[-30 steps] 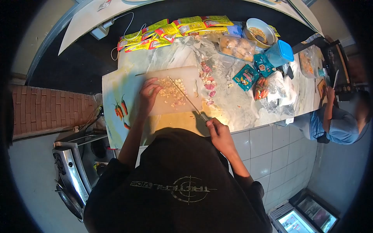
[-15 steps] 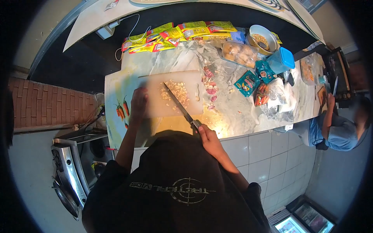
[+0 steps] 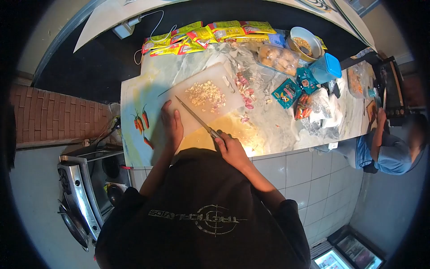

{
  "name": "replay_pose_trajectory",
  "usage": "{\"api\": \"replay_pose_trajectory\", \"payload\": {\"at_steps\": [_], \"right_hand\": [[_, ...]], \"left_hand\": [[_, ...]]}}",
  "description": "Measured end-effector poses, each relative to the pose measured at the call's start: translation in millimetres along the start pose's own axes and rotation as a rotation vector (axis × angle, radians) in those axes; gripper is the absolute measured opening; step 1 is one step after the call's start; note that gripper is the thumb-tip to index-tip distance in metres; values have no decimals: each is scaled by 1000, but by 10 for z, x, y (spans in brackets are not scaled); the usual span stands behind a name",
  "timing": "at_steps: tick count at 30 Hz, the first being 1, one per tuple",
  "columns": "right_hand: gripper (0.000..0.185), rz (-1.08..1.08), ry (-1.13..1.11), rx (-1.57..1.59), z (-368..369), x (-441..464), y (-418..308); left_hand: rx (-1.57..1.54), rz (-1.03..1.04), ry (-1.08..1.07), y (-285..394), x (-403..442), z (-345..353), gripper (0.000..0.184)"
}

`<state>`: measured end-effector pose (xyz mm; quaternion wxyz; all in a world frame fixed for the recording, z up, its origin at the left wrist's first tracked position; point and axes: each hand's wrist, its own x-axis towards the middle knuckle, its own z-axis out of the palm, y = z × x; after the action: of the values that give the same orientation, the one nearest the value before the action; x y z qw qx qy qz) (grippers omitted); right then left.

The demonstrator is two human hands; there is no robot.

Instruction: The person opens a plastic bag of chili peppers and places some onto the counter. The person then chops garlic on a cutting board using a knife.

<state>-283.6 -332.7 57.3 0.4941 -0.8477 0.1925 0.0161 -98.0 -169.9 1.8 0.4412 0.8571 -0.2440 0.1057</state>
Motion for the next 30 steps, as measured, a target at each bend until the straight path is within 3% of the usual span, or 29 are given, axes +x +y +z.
{"api": "replay_pose_trajectory", "payload": {"at_steps": [8,11,19,22,26,28,30], "right_hand": [[32,96,71,16,-23,178,-107],[32,-12,60,-16,3,212,-32],[30,38,178,-8,-101,242,-49],[30,-25,-28,-5,-313,114,-3],[28,-86,-97,-5,-577,-13,214],[28,-49,-149,-50,-715,-20,301],[29,-57,-136,-92,-777,4,342]], "left_hand": [[101,80,-26,-107,71,-4,43],[212,113,-47,-223,116,-8,46],[221,176,-66,-252,157,-42,50],[199,225,-124,-375,315,-101,52],[215,194,-267,-549,559,-205,52],[-88,204,-265,-619,607,-205,56],[-104,207,-263,-636,600,-188,58]]}}
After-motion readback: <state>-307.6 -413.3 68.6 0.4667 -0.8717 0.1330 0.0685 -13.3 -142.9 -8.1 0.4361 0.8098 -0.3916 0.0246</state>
